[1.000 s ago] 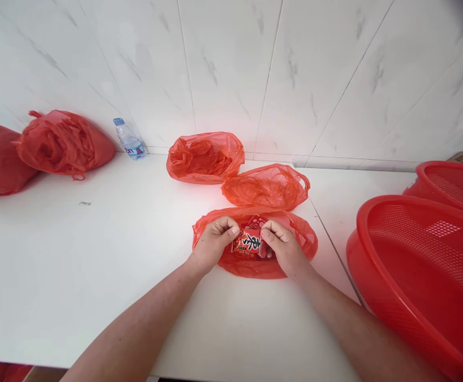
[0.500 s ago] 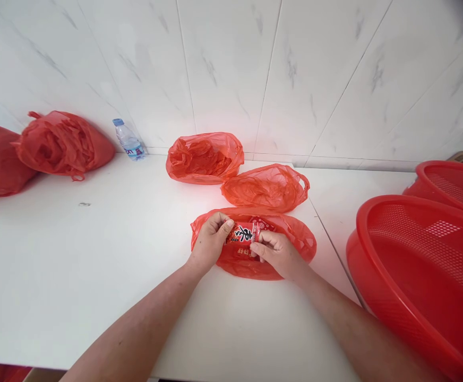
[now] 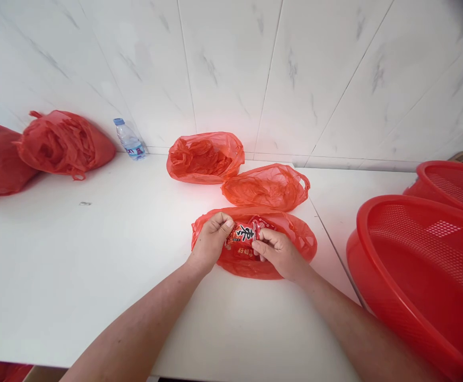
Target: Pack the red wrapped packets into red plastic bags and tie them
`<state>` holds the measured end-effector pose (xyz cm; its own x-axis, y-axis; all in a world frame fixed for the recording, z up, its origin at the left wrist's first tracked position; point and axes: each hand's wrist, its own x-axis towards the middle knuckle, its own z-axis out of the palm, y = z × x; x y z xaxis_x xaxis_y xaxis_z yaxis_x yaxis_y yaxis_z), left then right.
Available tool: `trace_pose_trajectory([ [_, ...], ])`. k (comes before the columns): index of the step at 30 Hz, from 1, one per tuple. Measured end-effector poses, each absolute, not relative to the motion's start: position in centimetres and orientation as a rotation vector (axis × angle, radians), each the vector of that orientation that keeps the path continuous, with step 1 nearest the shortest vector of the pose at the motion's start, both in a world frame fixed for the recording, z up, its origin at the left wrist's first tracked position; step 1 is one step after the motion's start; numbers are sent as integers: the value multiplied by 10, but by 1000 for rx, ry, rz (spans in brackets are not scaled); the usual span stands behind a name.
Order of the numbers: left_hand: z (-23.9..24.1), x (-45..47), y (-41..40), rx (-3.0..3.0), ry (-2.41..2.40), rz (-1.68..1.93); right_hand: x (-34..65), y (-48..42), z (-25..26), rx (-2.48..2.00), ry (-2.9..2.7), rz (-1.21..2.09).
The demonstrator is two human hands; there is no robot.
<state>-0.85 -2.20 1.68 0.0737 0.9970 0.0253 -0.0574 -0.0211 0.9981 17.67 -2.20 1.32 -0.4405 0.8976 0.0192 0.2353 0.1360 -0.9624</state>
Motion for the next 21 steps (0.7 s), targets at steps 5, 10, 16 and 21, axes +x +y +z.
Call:
trace_pose_trajectory([
  [5, 16, -10, -21, 1264, 1098, 1226, 177, -21, 12, -1103, -1732, 1337],
  [10, 14, -12, -19, 1291, 1003, 1117, 178, -20, 11, -1096, -1698, 1323],
  [16, 9, -11, -17, 1320, 993, 1071, 181, -19, 11, -1105, -1689, 1330],
  [21, 8, -10, -18, 1366, 971, 1054, 181, -18, 11, -1127, -1675, 1292],
])
